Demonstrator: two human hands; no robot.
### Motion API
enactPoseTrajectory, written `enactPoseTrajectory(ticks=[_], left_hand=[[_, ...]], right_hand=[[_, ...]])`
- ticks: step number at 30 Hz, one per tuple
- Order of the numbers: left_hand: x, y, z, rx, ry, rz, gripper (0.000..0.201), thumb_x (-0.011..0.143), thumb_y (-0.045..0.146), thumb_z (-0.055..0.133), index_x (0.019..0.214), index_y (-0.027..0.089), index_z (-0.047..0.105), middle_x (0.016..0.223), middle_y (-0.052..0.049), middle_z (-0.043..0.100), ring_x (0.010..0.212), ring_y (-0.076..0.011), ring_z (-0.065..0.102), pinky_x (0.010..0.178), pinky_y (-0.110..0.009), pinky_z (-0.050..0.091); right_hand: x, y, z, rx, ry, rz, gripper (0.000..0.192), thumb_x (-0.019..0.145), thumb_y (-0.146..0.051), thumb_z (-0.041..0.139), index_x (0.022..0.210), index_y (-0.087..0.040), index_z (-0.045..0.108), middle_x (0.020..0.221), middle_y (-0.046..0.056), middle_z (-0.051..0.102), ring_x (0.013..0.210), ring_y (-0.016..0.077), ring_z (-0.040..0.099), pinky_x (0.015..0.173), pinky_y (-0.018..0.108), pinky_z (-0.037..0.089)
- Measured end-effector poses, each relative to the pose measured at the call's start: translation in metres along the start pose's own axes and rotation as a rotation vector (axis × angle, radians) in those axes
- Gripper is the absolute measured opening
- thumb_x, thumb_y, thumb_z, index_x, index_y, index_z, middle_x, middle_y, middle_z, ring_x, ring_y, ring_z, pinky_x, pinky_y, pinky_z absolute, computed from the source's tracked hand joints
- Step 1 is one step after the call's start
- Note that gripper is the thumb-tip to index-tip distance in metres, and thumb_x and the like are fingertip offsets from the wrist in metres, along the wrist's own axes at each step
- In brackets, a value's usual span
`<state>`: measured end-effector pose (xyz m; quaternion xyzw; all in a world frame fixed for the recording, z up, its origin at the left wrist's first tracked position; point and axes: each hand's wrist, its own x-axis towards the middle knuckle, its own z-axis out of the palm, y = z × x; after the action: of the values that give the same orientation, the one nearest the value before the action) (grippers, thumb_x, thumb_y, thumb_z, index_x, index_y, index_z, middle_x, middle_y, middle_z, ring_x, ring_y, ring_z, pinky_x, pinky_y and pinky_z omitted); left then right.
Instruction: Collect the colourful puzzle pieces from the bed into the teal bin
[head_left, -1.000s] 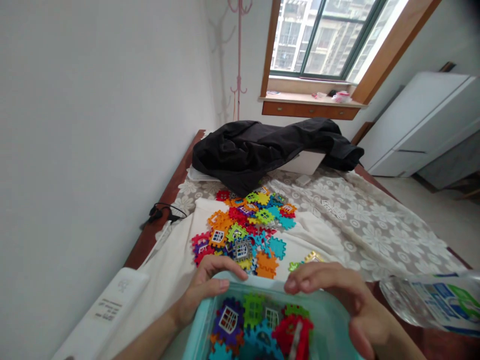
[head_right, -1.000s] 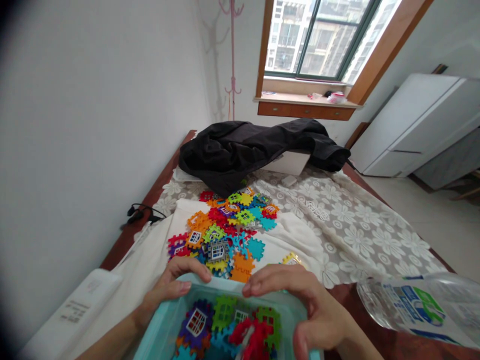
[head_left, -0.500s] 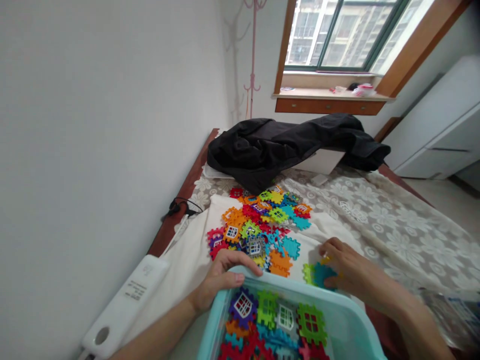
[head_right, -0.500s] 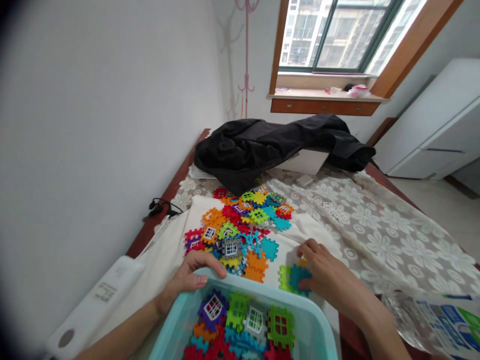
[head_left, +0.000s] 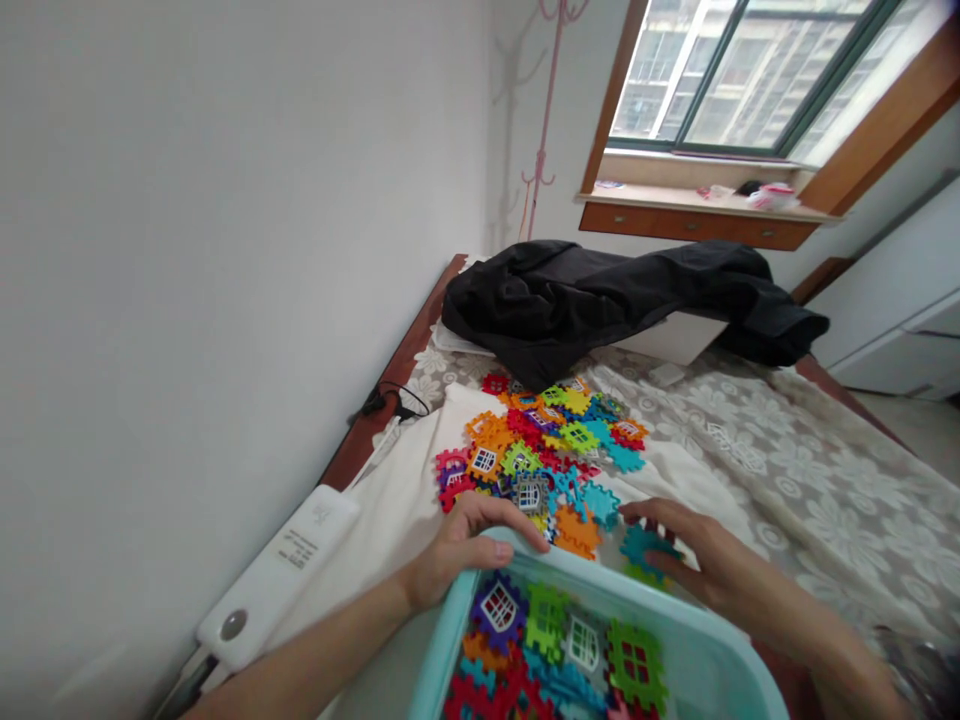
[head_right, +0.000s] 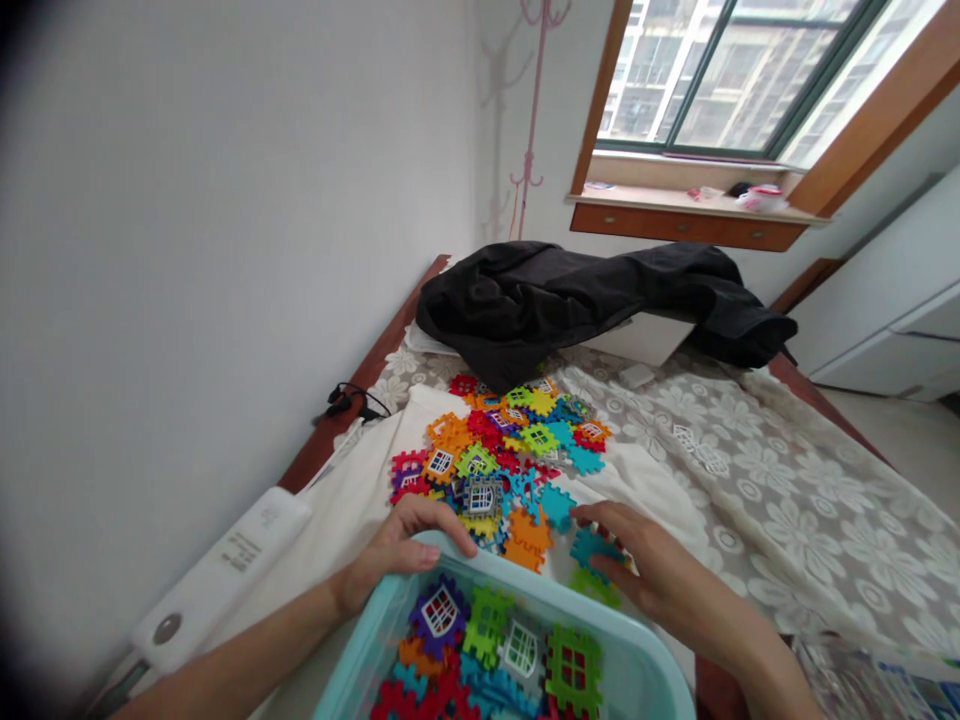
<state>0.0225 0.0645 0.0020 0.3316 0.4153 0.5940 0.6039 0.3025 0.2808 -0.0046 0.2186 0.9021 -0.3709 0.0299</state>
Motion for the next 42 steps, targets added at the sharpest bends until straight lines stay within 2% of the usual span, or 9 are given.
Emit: enactPoseTrajectory(ticks=[2, 5, 11, 17, 21, 27, 32, 37, 42], left_hand=[[0.001, 0.000, 0.000, 0.041, -0.003, 0.031, 0.032, 0.071, 0.038, 0.079, 0.094, 0.018, 0.087, 0.082, -0.008, 0.078, 0.071, -0.0170, 0.065, 0.063, -0.023, 0.047], [0.003, 0.001, -0.001, 0.052, -0.015, 0.041, 0.034, 0.070, 0.038, 0.078, 0.094, 0.016, 0.087, 0.082, -0.009, 0.078, 0.072, -0.0182, 0.065, 0.063, -0.025, 0.048], [0.005, 0.004, 0.000, 0.076, -0.026, 0.067, 0.033, 0.071, 0.036, 0.076, 0.094, 0.016, 0.087, 0.083, -0.010, 0.078, 0.073, -0.0192, 0.064, 0.062, -0.025, 0.049], [0.004, 0.000, -0.001, 0.047, -0.019, 0.020, 0.036, 0.069, 0.040, 0.078, 0.094, 0.016, 0.087, 0.081, -0.010, 0.079, 0.070, -0.0184, 0.064, 0.061, -0.025, 0.046], [0.004, 0.000, -0.001, 0.059, -0.013, 0.025, 0.034, 0.070, 0.039, 0.077, 0.094, 0.016, 0.087, 0.083, -0.010, 0.078, 0.072, -0.0185, 0.064, 0.062, -0.025, 0.047], [0.004, 0.003, 0.000, 0.064, -0.024, 0.048, 0.033, 0.072, 0.038, 0.077, 0.094, 0.016, 0.087, 0.081, -0.009, 0.077, 0.071, -0.0184, 0.065, 0.062, -0.026, 0.048], [0.004, 0.004, -0.001, 0.091, -0.032, 0.055, 0.033, 0.073, 0.037, 0.076, 0.095, 0.016, 0.087, 0.083, -0.010, 0.078, 0.074, -0.0190, 0.065, 0.063, -0.025, 0.049], [0.004, 0.006, 0.000, 0.098, -0.035, 0.038, 0.034, 0.073, 0.039, 0.075, 0.095, 0.016, 0.087, 0.082, -0.010, 0.077, 0.071, -0.0190, 0.064, 0.063, -0.026, 0.049], [0.003, 0.008, 0.002, 0.104, -0.005, 0.019, 0.034, 0.071, 0.040, 0.076, 0.094, 0.017, 0.087, 0.084, -0.010, 0.078, 0.075, -0.0204, 0.065, 0.066, -0.026, 0.050]], right_hand=[[0.002, 0.002, 0.007, -0.019, -0.019, -0.028, 0.056, 0.094, -0.038, 0.066, 0.148, -0.029, 0.057, 0.150, 0.012, 0.059, 0.135, 0.0307, 0.058, 0.116, 0.044, 0.045], [0.011, 0.012, 0.019, -0.067, -0.070, 0.021, 0.062, 0.081, -0.035, 0.074, 0.142, -0.027, 0.062, 0.142, 0.012, 0.063, 0.122, 0.0311, 0.065, 0.105, 0.041, 0.053], [0.024, 0.013, 0.028, -0.100, -0.115, -0.011, 0.028, 0.082, -0.029, 0.068, 0.110, -0.025, 0.070, 0.111, 0.007, 0.070, 0.092, 0.0239, 0.071, 0.080, 0.032, 0.056], [0.021, 0.008, 0.029, -0.101, -0.086, -0.065, 0.019, 0.084, -0.024, 0.063, 0.103, -0.024, 0.066, 0.108, 0.008, 0.071, 0.096, 0.0241, 0.070, 0.084, 0.033, 0.056], [0.022, 0.007, 0.032, -0.185, -0.005, -0.062, 0.021, 0.091, -0.024, 0.057, 0.111, -0.025, 0.066, 0.114, 0.009, 0.073, 0.097, 0.0249, 0.073, 0.083, 0.034, 0.058], [0.024, 0.007, 0.028, -0.254, 0.189, -0.052, 0.030, 0.103, -0.035, 0.047, 0.126, -0.026, 0.065, 0.130, 0.013, 0.069, 0.113, 0.0281, 0.072, 0.095, 0.042, 0.059], [0.016, 0.010, 0.033, -0.229, 0.138, -0.065, 0.061, 0.081, -0.037, 0.074, 0.140, -0.026, 0.060, 0.146, 0.016, 0.059, 0.127, 0.0336, 0.064, 0.105, 0.046, 0.056], [0.017, 0.017, 0.041, -0.305, 0.158, -0.062, 0.060, 0.081, -0.025, 0.067, 0.140, -0.027, 0.060, 0.144, 0.014, 0.062, 0.125, 0.0325, 0.067, 0.100, 0.046, 0.059], [0.023, 0.020, 0.036, -0.390, 0.285, -0.106, 0.067, 0.085, -0.015, 0.055, 0.150, -0.028, 0.051, 0.154, 0.012, 0.057, 0.134, 0.0315, 0.062, 0.109, 0.049, 0.056]])
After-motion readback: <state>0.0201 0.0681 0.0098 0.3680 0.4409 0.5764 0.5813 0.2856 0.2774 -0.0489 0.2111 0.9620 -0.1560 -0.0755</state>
